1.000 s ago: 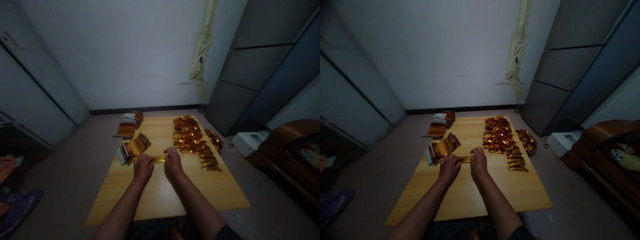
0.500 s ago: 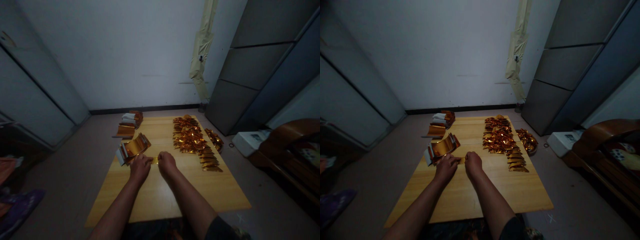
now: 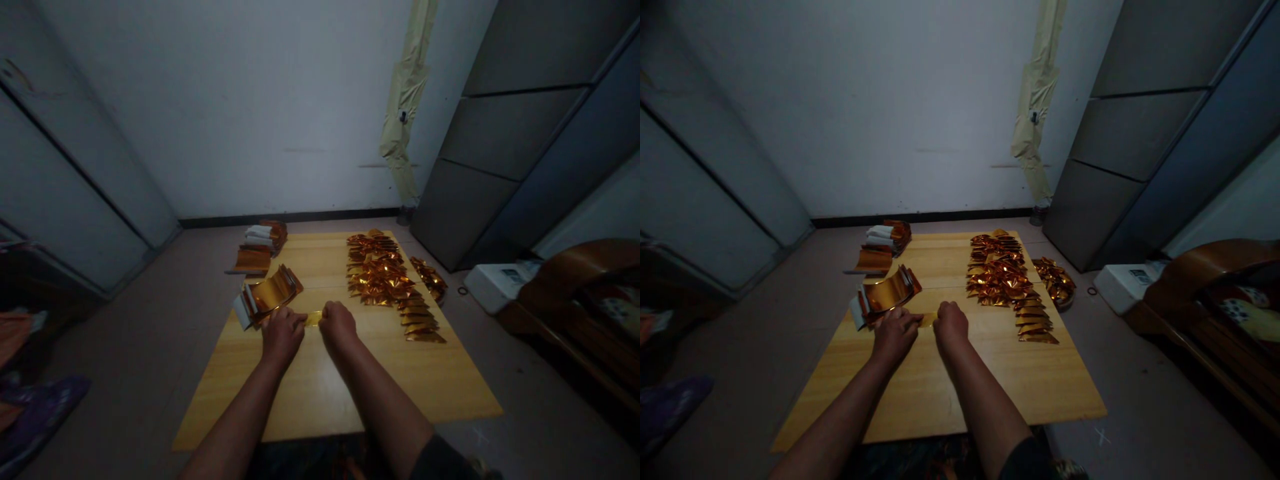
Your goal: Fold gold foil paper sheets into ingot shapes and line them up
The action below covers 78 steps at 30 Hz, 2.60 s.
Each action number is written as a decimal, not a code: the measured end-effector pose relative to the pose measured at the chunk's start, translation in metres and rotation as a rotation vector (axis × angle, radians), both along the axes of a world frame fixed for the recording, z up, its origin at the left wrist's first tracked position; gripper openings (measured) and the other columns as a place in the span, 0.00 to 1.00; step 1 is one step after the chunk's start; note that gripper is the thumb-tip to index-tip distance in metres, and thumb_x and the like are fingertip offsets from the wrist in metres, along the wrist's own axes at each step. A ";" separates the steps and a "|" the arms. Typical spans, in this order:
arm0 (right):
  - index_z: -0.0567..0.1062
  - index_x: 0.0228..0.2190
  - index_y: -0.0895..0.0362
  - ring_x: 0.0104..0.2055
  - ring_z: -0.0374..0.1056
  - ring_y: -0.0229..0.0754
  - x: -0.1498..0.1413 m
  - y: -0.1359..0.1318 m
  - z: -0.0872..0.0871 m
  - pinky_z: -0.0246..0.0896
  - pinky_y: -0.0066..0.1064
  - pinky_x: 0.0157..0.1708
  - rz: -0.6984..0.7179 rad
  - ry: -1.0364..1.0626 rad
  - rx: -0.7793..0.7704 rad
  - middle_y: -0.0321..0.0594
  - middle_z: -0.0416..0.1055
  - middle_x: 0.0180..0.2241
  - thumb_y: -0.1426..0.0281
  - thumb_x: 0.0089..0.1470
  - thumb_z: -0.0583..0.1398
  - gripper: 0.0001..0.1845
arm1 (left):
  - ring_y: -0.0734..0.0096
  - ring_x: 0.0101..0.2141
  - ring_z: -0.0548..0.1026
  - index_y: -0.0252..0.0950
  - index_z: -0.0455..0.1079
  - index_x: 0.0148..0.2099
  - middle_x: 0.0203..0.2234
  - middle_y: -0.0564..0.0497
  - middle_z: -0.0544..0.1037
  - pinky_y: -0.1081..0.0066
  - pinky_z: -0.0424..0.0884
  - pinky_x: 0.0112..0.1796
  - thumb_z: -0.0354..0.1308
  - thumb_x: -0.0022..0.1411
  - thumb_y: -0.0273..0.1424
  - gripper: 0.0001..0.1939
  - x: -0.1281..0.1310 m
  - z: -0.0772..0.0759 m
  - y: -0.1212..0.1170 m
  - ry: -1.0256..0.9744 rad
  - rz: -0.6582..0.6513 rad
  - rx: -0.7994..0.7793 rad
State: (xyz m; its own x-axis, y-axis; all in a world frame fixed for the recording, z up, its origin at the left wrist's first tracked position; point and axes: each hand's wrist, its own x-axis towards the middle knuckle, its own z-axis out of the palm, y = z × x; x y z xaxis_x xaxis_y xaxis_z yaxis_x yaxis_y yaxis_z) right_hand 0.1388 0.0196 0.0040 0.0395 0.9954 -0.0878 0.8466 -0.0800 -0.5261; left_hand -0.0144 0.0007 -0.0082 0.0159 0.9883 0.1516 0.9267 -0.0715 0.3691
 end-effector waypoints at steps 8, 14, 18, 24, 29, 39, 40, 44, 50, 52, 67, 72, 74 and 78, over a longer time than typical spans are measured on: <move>0.76 0.32 0.56 0.32 0.61 0.37 0.028 -0.003 -0.006 0.46 0.25 0.29 -0.001 0.160 0.084 0.39 0.67 0.34 0.82 0.41 0.54 0.18 | 0.61 0.44 0.69 0.46 0.78 0.42 0.37 0.49 0.75 0.63 0.59 0.42 0.54 0.61 0.33 0.12 0.004 0.002 -0.002 -0.002 0.007 0.039; 0.77 0.36 0.54 0.31 0.61 0.36 0.028 -0.006 -0.006 0.47 0.24 0.28 0.023 0.141 0.080 0.39 0.65 0.35 0.82 0.44 0.54 0.20 | 0.60 0.47 0.68 0.43 0.72 0.51 0.44 0.47 0.73 0.61 0.60 0.44 0.54 0.61 0.32 0.15 0.009 0.000 -0.004 0.062 -0.032 0.083; 0.76 0.35 0.54 0.32 0.62 0.36 0.028 -0.009 -0.006 0.49 0.24 0.28 0.035 0.137 0.099 0.38 0.65 0.37 0.82 0.45 0.53 0.19 | 0.59 0.48 0.67 0.43 0.71 0.50 0.47 0.47 0.72 0.62 0.61 0.45 0.54 0.61 0.31 0.15 0.007 -0.006 -0.003 0.080 -0.091 0.129; 0.76 0.39 0.53 0.35 0.65 0.37 0.027 -0.009 -0.005 0.53 0.25 0.33 0.066 0.133 0.121 0.39 0.66 0.42 0.80 0.44 0.55 0.21 | 0.59 0.48 0.68 0.40 0.71 0.49 0.47 0.46 0.73 0.60 0.62 0.46 0.52 0.63 0.32 0.14 0.004 -0.012 -0.002 0.063 -0.146 0.207; 0.76 0.41 0.52 0.37 0.66 0.37 0.027 -0.007 -0.009 0.55 0.26 0.35 0.071 0.120 0.112 0.39 0.66 0.44 0.80 0.45 0.55 0.22 | 0.58 0.48 0.68 0.40 0.70 0.50 0.47 0.46 0.73 0.59 0.63 0.46 0.54 0.62 0.31 0.14 0.003 -0.016 -0.001 0.056 -0.154 0.254; 0.76 0.43 0.50 0.44 0.68 0.39 0.032 -0.012 -0.019 0.60 0.26 0.43 0.103 0.172 0.215 0.39 0.64 0.54 0.76 0.51 0.56 0.19 | 0.57 0.47 0.69 0.38 0.71 0.48 0.46 0.44 0.74 0.58 0.64 0.47 0.56 0.62 0.30 0.12 0.003 -0.019 -0.001 0.075 -0.173 0.326; 0.75 0.44 0.50 0.45 0.69 0.39 0.032 -0.013 -0.019 0.60 0.26 0.44 0.102 0.167 0.218 0.39 0.63 0.56 0.77 0.51 0.56 0.19 | 0.57 0.47 0.69 0.38 0.71 0.49 0.46 0.44 0.74 0.58 0.64 0.47 0.55 0.62 0.30 0.13 0.003 -0.019 0.000 0.077 -0.171 0.330; 0.74 0.46 0.51 0.46 0.69 0.40 0.032 -0.016 -0.023 0.62 0.27 0.44 0.124 0.117 0.260 0.41 0.61 0.59 0.76 0.52 0.56 0.19 | 0.57 0.46 0.69 0.37 0.70 0.51 0.45 0.44 0.74 0.58 0.65 0.46 0.55 0.62 0.30 0.14 0.003 -0.020 0.000 0.079 -0.182 0.346; 0.73 0.46 0.51 0.45 0.70 0.40 0.032 -0.020 -0.025 0.64 0.28 0.41 0.176 0.051 0.327 0.41 0.60 0.60 0.76 0.56 0.54 0.17 | 0.57 0.45 0.69 0.36 0.70 0.49 0.44 0.43 0.74 0.58 0.66 0.45 0.56 0.61 0.28 0.13 0.003 -0.019 -0.002 0.074 -0.202 0.430; 0.73 0.45 0.51 0.43 0.71 0.40 0.032 -0.022 -0.023 0.65 0.29 0.40 0.184 0.037 0.343 0.41 0.61 0.60 0.76 0.55 0.55 0.16 | 0.57 0.44 0.69 0.35 0.70 0.47 0.43 0.43 0.74 0.59 0.66 0.45 0.56 0.61 0.27 0.12 0.003 -0.018 -0.003 0.069 -0.210 0.460; 0.75 0.33 0.55 0.49 0.61 0.46 0.036 -0.022 -0.027 0.61 0.36 0.48 0.264 0.089 0.662 0.45 0.68 0.47 0.78 0.53 0.57 0.09 | 0.61 0.33 0.67 0.37 0.67 0.34 0.27 0.48 0.73 0.62 0.63 0.36 0.52 0.62 0.25 0.05 0.004 -0.013 -0.010 0.052 -0.328 0.481; 0.75 0.31 0.56 0.48 0.58 0.47 0.037 -0.023 -0.024 0.56 0.37 0.47 0.256 0.042 0.630 0.46 0.67 0.47 0.79 0.52 0.56 0.09 | 0.60 0.38 0.71 0.36 0.69 0.42 0.35 0.45 0.76 0.62 0.65 0.39 0.50 0.59 0.22 0.11 0.003 -0.017 -0.008 0.002 -0.376 0.434; 0.75 0.31 0.56 0.48 0.58 0.46 0.039 -0.024 -0.021 0.55 0.36 0.46 0.254 0.007 0.575 0.45 0.68 0.45 0.78 0.53 0.57 0.09 | 0.60 0.38 0.71 0.37 0.69 0.41 0.36 0.45 0.76 0.62 0.66 0.39 0.50 0.57 0.22 0.11 0.003 -0.017 -0.008 0.005 -0.382 0.371; 0.76 0.30 0.55 0.43 0.58 0.44 0.044 -0.027 -0.015 0.53 0.34 0.43 0.283 -0.053 0.458 0.43 0.69 0.40 0.77 0.55 0.57 0.08 | 0.60 0.38 0.72 0.38 0.70 0.37 0.35 0.45 0.77 0.62 0.68 0.40 0.52 0.56 0.23 0.09 0.003 -0.016 -0.009 0.005 -0.380 0.293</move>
State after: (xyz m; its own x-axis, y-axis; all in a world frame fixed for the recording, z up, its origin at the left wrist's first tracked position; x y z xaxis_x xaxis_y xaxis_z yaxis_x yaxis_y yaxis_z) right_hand 0.1829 -0.0077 -0.0114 -0.2433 0.9036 0.3524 0.8280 0.3828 -0.4098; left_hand -0.0111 -0.0078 -0.0245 0.3695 0.8276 0.4225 0.8160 -0.5065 0.2785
